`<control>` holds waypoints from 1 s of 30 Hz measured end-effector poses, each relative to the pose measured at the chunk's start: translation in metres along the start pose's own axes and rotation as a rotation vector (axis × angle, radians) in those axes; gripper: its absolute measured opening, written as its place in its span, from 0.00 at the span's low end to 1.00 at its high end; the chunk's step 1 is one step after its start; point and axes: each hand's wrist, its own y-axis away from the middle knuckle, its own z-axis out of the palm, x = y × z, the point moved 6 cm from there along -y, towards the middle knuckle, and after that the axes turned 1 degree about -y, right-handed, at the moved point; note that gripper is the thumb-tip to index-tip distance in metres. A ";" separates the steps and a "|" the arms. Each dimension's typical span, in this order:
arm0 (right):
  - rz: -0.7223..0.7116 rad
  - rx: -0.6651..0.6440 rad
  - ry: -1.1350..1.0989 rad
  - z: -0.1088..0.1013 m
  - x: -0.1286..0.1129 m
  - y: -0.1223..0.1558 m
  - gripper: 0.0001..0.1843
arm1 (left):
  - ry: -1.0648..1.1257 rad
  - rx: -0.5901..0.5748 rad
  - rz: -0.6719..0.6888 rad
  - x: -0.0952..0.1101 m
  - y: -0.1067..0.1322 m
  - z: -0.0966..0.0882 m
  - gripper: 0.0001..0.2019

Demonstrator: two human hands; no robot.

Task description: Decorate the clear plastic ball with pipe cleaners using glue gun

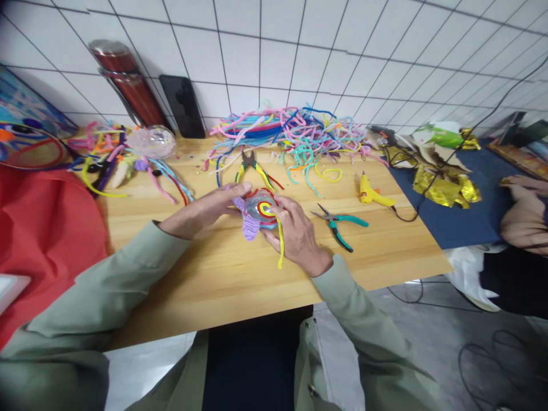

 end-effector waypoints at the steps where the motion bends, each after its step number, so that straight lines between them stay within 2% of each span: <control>1: -0.006 -0.008 0.003 0.000 -0.001 -0.001 0.33 | -0.037 0.046 0.018 0.004 0.000 -0.008 0.34; 4: -0.030 -0.027 0.008 -0.001 -0.003 -0.002 0.31 | -0.202 0.131 0.113 0.023 0.006 -0.027 0.32; 6: -0.051 -0.026 0.012 -0.002 -0.004 -0.003 0.31 | -0.328 0.213 0.130 0.037 0.012 -0.037 0.35; 8: -0.076 -0.022 0.015 -0.003 -0.006 -0.004 0.31 | -0.403 0.215 0.146 0.047 0.016 -0.040 0.40; 10: -0.108 -0.027 0.008 -0.004 -0.008 -0.005 0.32 | -0.433 0.166 0.170 0.052 0.018 -0.037 0.46; 14: -0.122 -0.089 -0.027 -0.005 -0.006 -0.008 0.31 | -0.390 -0.039 0.144 0.042 0.014 -0.020 0.53; 17: -0.120 -0.127 -0.042 -0.005 -0.005 -0.010 0.30 | -0.291 -0.122 0.137 0.031 0.010 -0.011 0.52; 22: -0.139 -0.126 -0.074 -0.005 -0.005 -0.010 0.32 | -0.225 -0.166 0.179 0.016 0.002 -0.004 0.46; 30: -0.168 -0.110 -0.077 -0.004 -0.006 -0.010 0.33 | -0.305 -0.183 0.194 0.010 -0.003 -0.003 0.47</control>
